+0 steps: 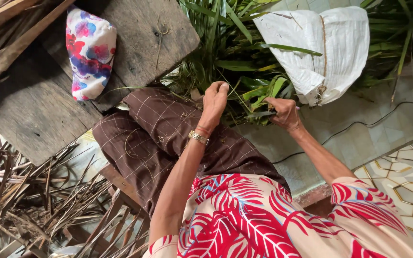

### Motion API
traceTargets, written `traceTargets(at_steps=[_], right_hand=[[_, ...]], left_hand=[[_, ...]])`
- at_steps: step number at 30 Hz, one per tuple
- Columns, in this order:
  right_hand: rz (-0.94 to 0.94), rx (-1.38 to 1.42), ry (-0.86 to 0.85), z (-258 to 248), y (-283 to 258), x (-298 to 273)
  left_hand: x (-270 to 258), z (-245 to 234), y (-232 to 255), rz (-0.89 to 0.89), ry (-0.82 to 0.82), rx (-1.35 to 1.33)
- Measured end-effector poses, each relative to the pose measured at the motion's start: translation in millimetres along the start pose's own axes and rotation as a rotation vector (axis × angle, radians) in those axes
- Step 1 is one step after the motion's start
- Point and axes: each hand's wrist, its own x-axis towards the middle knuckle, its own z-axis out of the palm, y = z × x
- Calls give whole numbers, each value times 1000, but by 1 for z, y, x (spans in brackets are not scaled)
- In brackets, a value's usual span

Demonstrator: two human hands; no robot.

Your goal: Stripping the leafy part from palm fronds to collect the midribs using a small knife

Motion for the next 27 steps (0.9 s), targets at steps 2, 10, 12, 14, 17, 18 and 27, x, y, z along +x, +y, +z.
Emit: traceTargets(at_steps=[2,10,12,14,17,18,27], right_hand=[[-3,8,24,-1,6,-8],[8,57,50,-14,-5,-19],[5,60,45,-16,-5,-20],[1,61,51,-15,-4,-21],[-14,69,59,-18,-7,-21],[-31,73,64,-19,-9,-20],[-80,41,110,29,5,-38]], left_hand=[[13,12,-15,-39,-7,-2],[34,75,-44,-146,-109,314],[22,80,-35,217,24,549],[30,85,-49,375,31,624],[41,91,-64,357,-176,621],[45,91,-67,179,-379,536],[50,126,-79,-429,-542,-11]])
